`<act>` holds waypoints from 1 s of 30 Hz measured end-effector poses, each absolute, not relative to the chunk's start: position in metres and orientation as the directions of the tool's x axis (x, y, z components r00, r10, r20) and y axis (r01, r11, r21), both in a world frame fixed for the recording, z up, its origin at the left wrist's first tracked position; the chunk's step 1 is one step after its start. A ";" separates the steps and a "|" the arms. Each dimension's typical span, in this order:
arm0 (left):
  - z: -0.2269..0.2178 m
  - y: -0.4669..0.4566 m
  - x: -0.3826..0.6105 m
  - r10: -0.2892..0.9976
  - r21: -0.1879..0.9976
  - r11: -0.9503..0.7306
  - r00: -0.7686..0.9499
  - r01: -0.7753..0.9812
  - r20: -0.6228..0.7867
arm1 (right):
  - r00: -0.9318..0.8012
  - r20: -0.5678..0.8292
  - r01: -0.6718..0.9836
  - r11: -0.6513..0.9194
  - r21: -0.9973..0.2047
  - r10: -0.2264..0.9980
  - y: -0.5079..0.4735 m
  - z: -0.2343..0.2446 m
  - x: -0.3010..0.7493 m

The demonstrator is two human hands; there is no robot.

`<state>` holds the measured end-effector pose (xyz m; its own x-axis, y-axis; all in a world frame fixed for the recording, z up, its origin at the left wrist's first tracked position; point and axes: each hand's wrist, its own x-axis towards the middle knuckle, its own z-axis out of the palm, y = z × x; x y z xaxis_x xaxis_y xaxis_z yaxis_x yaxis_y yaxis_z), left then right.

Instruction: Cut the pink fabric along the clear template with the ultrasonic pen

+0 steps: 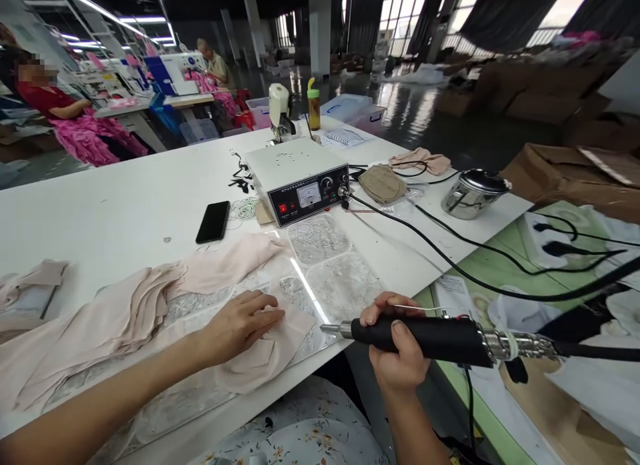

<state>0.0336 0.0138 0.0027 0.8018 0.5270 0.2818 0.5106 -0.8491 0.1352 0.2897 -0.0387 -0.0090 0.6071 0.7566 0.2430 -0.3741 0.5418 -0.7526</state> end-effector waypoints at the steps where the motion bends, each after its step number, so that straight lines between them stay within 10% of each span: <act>1: 0.002 0.018 0.035 0.494 0.160 -0.869 0.827 0.468 0.268 | 0.618 0.239 -0.370 0.546 -0.752 0.749 -0.040 -0.009 0.289; 30: 0.002 0.040 0.076 0.681 0.615 -0.566 0.732 0.549 -0.026 | 0.681 0.218 -0.332 0.561 -0.759 0.699 -0.032 -0.007 0.287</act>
